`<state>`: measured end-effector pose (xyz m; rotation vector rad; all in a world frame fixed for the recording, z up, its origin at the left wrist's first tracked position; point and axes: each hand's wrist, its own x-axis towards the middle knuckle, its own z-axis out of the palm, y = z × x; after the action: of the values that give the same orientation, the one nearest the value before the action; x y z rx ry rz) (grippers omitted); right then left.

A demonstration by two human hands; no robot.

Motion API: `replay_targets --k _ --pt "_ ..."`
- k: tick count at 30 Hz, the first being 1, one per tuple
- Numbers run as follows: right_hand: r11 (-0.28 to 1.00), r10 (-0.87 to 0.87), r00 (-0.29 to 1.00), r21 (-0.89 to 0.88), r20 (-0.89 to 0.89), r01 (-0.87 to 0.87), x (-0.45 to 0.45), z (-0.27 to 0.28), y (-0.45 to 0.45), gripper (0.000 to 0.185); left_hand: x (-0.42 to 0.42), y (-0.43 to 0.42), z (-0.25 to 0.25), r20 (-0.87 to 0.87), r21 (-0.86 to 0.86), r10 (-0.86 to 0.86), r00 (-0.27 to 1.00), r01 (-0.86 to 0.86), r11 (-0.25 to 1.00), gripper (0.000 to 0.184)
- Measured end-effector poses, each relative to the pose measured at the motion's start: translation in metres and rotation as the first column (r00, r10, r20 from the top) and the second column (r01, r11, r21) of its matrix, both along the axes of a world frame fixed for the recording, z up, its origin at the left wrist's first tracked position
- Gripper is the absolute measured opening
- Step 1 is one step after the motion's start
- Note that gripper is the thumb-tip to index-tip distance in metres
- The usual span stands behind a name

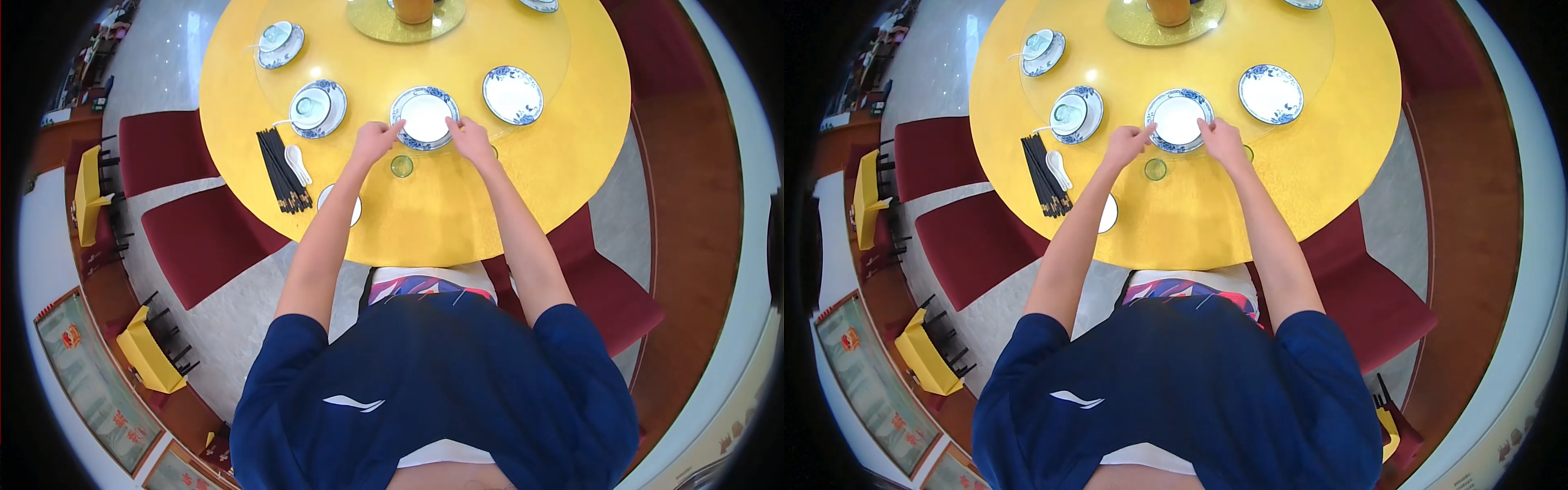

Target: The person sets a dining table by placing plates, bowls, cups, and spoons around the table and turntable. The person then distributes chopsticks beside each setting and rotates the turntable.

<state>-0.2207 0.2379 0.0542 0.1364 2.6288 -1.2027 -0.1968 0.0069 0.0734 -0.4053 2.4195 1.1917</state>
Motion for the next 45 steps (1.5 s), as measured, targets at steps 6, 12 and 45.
replay_targets --k 6,12,45 --pt "0.99 0.135 0.99 -0.054 0.038 -0.133 0.059 0.044 0.0 0.043 0.108 -0.068 0.042 -0.351 -0.012 0.51 0.785 -0.548 0.836 0.043" --pt "0.872 0.485 0.854 -0.176 0.189 -0.457 0.145 0.021 -0.1 0.042 0.224 -0.096 -0.003 -0.161 -0.557 0.301 0.94 -0.338 0.759 0.04" --pt "0.985 -0.072 0.992 -0.148 0.103 0.087 0.087 0.065 0.096 0.028 0.176 0.066 0.009 -0.293 -0.086 -0.102 0.951 0.08 0.993 0.035"
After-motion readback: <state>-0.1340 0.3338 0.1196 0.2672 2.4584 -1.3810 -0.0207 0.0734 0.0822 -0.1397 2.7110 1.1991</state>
